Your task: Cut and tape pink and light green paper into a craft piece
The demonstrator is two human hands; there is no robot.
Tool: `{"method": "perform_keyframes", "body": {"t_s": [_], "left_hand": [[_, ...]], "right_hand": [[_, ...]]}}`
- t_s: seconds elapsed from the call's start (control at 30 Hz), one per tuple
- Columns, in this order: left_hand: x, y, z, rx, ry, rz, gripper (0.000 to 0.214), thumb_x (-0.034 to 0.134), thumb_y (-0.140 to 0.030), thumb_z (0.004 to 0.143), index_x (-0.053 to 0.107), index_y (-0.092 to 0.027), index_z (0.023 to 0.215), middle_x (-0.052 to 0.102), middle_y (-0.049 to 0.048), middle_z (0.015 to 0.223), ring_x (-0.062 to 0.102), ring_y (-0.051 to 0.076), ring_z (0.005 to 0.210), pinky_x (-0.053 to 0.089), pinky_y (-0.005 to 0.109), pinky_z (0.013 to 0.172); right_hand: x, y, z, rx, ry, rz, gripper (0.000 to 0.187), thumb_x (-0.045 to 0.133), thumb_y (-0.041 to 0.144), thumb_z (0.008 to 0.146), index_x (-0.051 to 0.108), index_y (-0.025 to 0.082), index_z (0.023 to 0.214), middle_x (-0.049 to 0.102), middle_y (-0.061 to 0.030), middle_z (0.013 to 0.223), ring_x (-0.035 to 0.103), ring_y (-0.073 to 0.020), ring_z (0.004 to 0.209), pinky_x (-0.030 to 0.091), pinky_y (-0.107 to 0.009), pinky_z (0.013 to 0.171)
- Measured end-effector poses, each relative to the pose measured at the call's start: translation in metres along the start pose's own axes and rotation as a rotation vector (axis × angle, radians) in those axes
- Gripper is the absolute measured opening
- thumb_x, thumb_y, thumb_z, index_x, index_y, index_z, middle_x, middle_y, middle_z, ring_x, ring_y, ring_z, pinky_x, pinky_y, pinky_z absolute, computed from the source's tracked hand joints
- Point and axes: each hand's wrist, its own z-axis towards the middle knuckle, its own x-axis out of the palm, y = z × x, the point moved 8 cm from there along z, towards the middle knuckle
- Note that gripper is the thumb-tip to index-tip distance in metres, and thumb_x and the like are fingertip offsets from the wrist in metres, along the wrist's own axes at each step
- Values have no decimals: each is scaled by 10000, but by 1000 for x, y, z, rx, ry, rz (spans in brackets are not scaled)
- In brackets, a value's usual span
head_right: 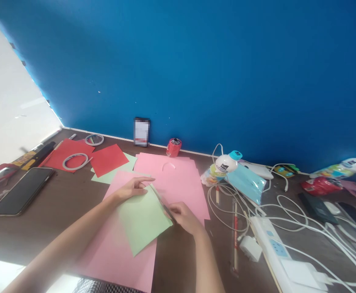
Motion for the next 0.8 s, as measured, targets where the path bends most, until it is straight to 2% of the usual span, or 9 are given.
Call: {"method": "perform_keyframes", "body": {"t_s": [0.23, 0.33, 0.4, 0.5, 0.6, 0.67, 0.8], "left_hand": [[0, -2, -1, -1, -6, -23, 561, 622, -234, 711, 483, -177, 1251, 321, -93, 486, 322, 48, 418, 243, 170, 431], [-3, -4, -2, 6, -38, -32, 542, 586, -188, 697, 499, -182, 1232, 374, -80, 494, 365, 61, 424, 261, 176, 434], [-8, -5, -4, 18, -86, -54, 487, 565, -150, 663, 560, -181, 1149, 476, -47, 565, 449, 84, 492, 312, 187, 470], [-20, -4, -6, 26, -139, -184, 312, 525, -138, 607, 621, -160, 903, 581, 0, 694, 522, 121, 575, 367, 215, 521], [-34, -1, -7, 26, -177, -386, 239, 514, -179, 592, 564, -173, 825, 563, -12, 608, 511, 133, 499, 359, 231, 479], [-52, -7, -10, 86, -299, -486, 260, 533, -199, 592, 535, -193, 852, 552, -24, 592, 525, 146, 505, 371, 236, 477], [-103, -23, -33, 276, -783, -518, 220, 578, -224, 597, 527, -199, 810, 556, -40, 651, 538, 120, 545, 415, 226, 515]], "right_hand": [[-4, 0, -3, 0, -43, -72, 395, 495, 425, 817, 414, 175, 521, 383, 45, 521, 379, -89, 500, 274, -223, 489], [-11, -2, -4, -4, -120, -86, 398, 470, 450, 820, 410, 181, 532, 386, 45, 506, 384, -90, 487, 296, -222, 485], [-22, -4, -5, -28, -239, -132, 375, 468, 455, 813, 438, 181, 558, 412, 41, 513, 397, -95, 491, 312, -224, 492], [-49, -9, -10, -13, -550, -313, 320, 497, 456, 777, 521, 176, 622, 479, 24, 531, 427, -110, 496, 323, -231, 494], [-75, -19, -22, 93, -858, -464, 290, 549, 459, 717, 601, 175, 749, 597, -22, 629, 526, -154, 576, 378, -253, 553], [-87, -27, -28, 148, -966, -471, 318, 564, 460, 698, 610, 170, 821, 649, -59, 727, 586, -188, 668, 417, -278, 629], [-97, -33, -32, 133, -1035, -506, 325, 535, 413, 717, 598, 143, 887, 649, -111, 838, 604, -215, 734, 444, -321, 692]]}}
